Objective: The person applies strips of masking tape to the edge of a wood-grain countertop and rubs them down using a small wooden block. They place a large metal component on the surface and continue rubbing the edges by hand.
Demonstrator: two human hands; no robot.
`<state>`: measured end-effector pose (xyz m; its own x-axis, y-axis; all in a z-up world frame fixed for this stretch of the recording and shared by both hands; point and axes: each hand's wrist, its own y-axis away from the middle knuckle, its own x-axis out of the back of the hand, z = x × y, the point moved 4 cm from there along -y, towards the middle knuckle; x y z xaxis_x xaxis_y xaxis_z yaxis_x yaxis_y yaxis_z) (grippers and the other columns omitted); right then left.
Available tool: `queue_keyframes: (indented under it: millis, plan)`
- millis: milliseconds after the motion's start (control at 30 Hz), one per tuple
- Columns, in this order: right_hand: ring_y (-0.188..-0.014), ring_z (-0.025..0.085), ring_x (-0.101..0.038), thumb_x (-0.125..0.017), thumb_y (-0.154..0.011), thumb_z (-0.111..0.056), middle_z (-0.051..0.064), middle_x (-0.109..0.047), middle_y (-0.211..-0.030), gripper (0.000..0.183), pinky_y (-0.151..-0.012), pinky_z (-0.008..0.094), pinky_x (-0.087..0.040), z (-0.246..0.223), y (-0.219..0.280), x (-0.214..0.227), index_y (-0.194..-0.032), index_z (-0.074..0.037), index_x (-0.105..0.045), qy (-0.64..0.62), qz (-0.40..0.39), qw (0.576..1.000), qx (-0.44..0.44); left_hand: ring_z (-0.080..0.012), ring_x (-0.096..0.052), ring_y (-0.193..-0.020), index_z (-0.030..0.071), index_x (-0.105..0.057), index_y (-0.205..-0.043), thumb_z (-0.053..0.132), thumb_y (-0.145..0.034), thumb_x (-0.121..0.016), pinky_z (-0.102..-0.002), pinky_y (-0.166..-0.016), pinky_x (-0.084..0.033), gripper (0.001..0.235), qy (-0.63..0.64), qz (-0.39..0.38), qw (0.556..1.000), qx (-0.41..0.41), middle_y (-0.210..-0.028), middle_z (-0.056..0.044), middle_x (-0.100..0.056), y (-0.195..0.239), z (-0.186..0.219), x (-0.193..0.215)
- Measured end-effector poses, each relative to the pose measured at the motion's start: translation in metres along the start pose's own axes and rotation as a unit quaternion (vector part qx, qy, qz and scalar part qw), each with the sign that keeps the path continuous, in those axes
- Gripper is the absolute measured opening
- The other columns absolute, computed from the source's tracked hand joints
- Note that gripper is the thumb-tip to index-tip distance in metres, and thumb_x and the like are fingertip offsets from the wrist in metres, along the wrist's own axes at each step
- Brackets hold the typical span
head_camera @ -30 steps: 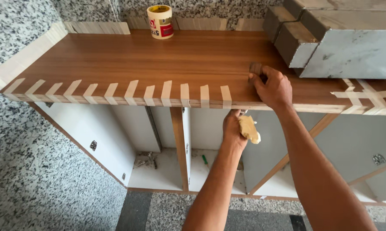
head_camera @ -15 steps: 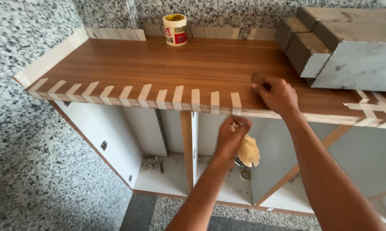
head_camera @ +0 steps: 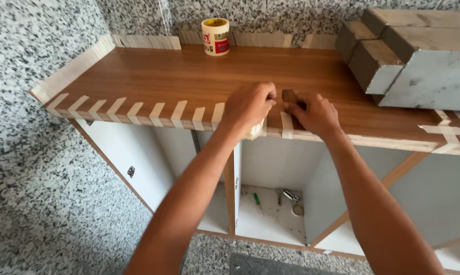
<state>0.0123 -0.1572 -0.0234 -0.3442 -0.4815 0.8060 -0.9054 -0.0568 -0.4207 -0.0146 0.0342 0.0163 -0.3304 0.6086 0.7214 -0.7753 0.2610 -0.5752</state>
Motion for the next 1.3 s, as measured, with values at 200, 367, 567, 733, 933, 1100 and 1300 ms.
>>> queue_keyframes:
  millis: [200, 367, 567, 733, 933, 1100, 1300]
  plan:
    - [-0.081, 0.029, -0.071, -0.07, -0.099, -0.038, 0.014, -0.075, -0.09, 0.032, -0.072, 0.041, -0.054, 0.013, 0.006, 0.014, -0.102, -0.007, -0.072, -0.212, 0.138, 0.967, -0.03, -0.0376, -0.071, -0.09, 0.014, -0.075, -0.085, 0.006, -0.079, -0.069, -0.052, -0.071, -0.058, 0.011, -0.094, -0.079, 0.988, -0.098, -0.093, -0.012, -0.074, -0.019, 0.004, -0.039]
    - [-0.078, 0.031, -0.069, -0.072, -0.099, -0.039, 0.014, -0.074, -0.087, 0.034, -0.07, 0.043, -0.052, 0.016, 0.007, 0.006, -0.094, -0.005, -0.072, -0.153, 0.15, 0.976, -0.024, -0.0359, -0.073, -0.09, 0.011, -0.072, -0.085, 0.006, -0.079, -0.07, -0.051, -0.07, -0.059, 0.008, -0.161, -0.025, 0.96, -0.229, -0.091, -0.01, -0.075, -0.023, 0.013, -0.05]
    - [-0.084, 0.035, -0.07, -0.07, -0.097, -0.042, 0.014, -0.074, -0.09, 0.035, -0.075, 0.046, -0.052, 0.01, 0.005, 0.015, -0.098, -0.007, -0.073, -0.132, 0.146, 0.98, -0.001, -0.0313, -0.07, -0.065, 0.015, -0.064, -0.098, 0.022, -0.079, -0.076, -0.05, -0.057, -0.055, 0.024, -0.088, -0.133, 0.972, -0.175, -0.071, -0.01, -0.07, 0.018, 0.036, -0.031]
    - [-0.091, 0.037, -0.07, -0.071, -0.091, -0.05, 0.015, -0.075, -0.094, 0.04, -0.08, 0.048, -0.053, 0.001, 0.01, 0.01, -0.103, -0.012, -0.075, -0.075, 0.094, 0.992, -0.045, -0.0239, -0.072, -0.06, 0.011, -0.059, -0.107, 0.026, -0.093, -0.067, -0.042, -0.055, -0.059, 0.022, -0.019, -0.221, 0.971, -0.092, -0.076, -0.007, -0.072, 0.095, 0.031, -0.065]
    - [-0.097, 0.038, -0.071, -0.067, -0.088, -0.058, 0.014, -0.077, -0.097, 0.044, -0.085, 0.052, -0.053, -0.017, -0.001, -0.01, -0.112, -0.022, -0.077, -0.019, 0.002, 0.999, -0.037, -0.0336, -0.074, -0.069, -0.005, -0.045, -0.138, 0.038, -0.095, -0.068, -0.046, -0.06, -0.061, 0.066, -0.086, -0.195, 0.977, -0.014, -0.094, -0.019, -0.073, 0.106, 0.002, -0.139]
    - [-0.101, 0.04, -0.071, -0.066, -0.091, -0.062, 0.016, -0.077, -0.099, 0.046, -0.091, 0.053, -0.053, -0.039, -0.012, -0.028, -0.112, -0.022, -0.077, 0.054, -0.005, 0.998, -0.031, -0.035, -0.072, -0.074, 0.004, -0.056, -0.118, 0.049, -0.085, -0.071, -0.049, -0.065, -0.055, 0.058, -0.031, -0.186, 0.982, 0.0, -0.084, -0.012, -0.074, 0.114, -0.006, -0.135]
    - [-0.1, 0.041, -0.07, -0.065, -0.09, -0.056, 0.017, -0.076, -0.101, 0.042, -0.088, 0.055, -0.053, -0.041, -0.011, -0.035, -0.113, -0.022, -0.076, 0.031, -0.011, 0.999, -0.013, -0.0336, -0.07, -0.074, 0.016, -0.052, -0.129, 0.02, -0.099, -0.067, -0.052, -0.062, -0.053, 0.034, -0.062, 0.117, 0.991, 0.016, -0.078, -0.01, -0.071, 0.079, -0.012, -0.013]
